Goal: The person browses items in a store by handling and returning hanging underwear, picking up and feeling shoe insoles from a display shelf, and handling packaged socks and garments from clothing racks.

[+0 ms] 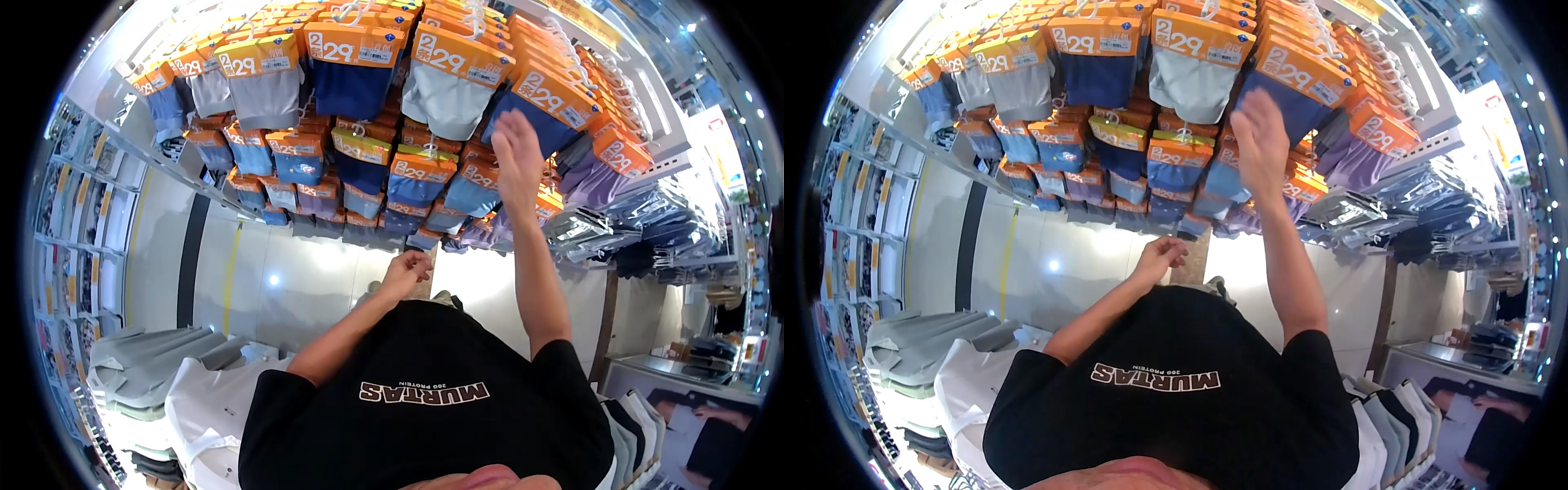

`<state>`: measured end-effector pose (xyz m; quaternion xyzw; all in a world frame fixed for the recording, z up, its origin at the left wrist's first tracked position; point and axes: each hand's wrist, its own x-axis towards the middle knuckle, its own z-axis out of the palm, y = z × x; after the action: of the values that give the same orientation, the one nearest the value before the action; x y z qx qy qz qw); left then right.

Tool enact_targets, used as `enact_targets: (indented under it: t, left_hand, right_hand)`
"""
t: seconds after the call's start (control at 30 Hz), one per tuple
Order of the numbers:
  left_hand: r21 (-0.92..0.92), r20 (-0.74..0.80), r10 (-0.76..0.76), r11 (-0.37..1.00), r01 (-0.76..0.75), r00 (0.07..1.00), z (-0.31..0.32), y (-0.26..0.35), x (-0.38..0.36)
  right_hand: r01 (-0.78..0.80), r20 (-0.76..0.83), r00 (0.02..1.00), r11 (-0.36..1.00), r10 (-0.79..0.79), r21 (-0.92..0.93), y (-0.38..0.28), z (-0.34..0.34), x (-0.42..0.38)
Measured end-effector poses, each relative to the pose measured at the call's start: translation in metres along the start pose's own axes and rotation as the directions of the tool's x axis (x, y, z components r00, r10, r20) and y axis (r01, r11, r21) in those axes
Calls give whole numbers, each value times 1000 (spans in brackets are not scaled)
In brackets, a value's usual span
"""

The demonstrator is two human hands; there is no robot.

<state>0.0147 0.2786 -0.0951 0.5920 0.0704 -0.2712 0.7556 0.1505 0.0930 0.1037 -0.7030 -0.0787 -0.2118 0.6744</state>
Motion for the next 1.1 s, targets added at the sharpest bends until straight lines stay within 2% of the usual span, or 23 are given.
enact_targets:
  t: [0.1,0.2,0.23,0.33,0.37,0.47,0.53,0.7,0.8,0.93,0.97,1.0,1.07,1.1]
  left_hand:
    - [-1,12,15,1000,-15,1000,-13,2,-4]
    - [-27,-16,14,1000,-14,1000,-29,3,-10]
    - [-41,-30,7,999,-8,1000,-34,5,-13]
    - [-50,-65,-26,998,23,998,-47,5,-19]
    - [-47,-69,-7,999,4,998,-50,5,-19]
    - [-29,-65,28,999,-30,997,-54,4,-18]
    - [-9,-58,29,1000,-29,998,-54,8,-17]
    - [-95,-110,71,992,-81,991,-56,18,-25]
    - [-193,-93,117,972,-133,989,-63,26,-33]
    - [-314,-83,261,909,-274,962,-49,63,-32]
    - [-367,-50,307,879,-304,950,-45,74,-32]
    - [-305,-137,375,864,-400,917,-37,83,-34]
    - [-155,-295,502,815,-559,813,-22,92,-37]
    - [56,-345,599,782,-621,723,-22,95,-36]
  right_hand:
    - [142,-51,989,990,-141,23,-2,26,39]
    - [119,-64,992,974,-108,193,-8,53,52]
    - [162,-146,980,969,-136,185,2,57,60]
    - [42,-162,987,987,-17,153,-2,59,62]
    - [19,-135,991,979,9,204,-2,61,62]
    - [-20,-56,998,987,29,157,-10,65,61]
    - [-19,-49,998,980,29,199,-14,62,62]
    - [87,-7,996,985,-87,152,-22,35,50]
    - [11,16,1000,892,-21,451,-45,25,22]
    - [-116,32,993,938,112,326,-39,17,-18]
    - [-211,38,977,906,212,368,-23,15,-27]
    - [-322,35,942,866,334,382,-17,18,-38]
    - [-453,71,876,765,476,458,-5,18,-56]
    - [-454,69,870,738,489,499,2,17,-64]
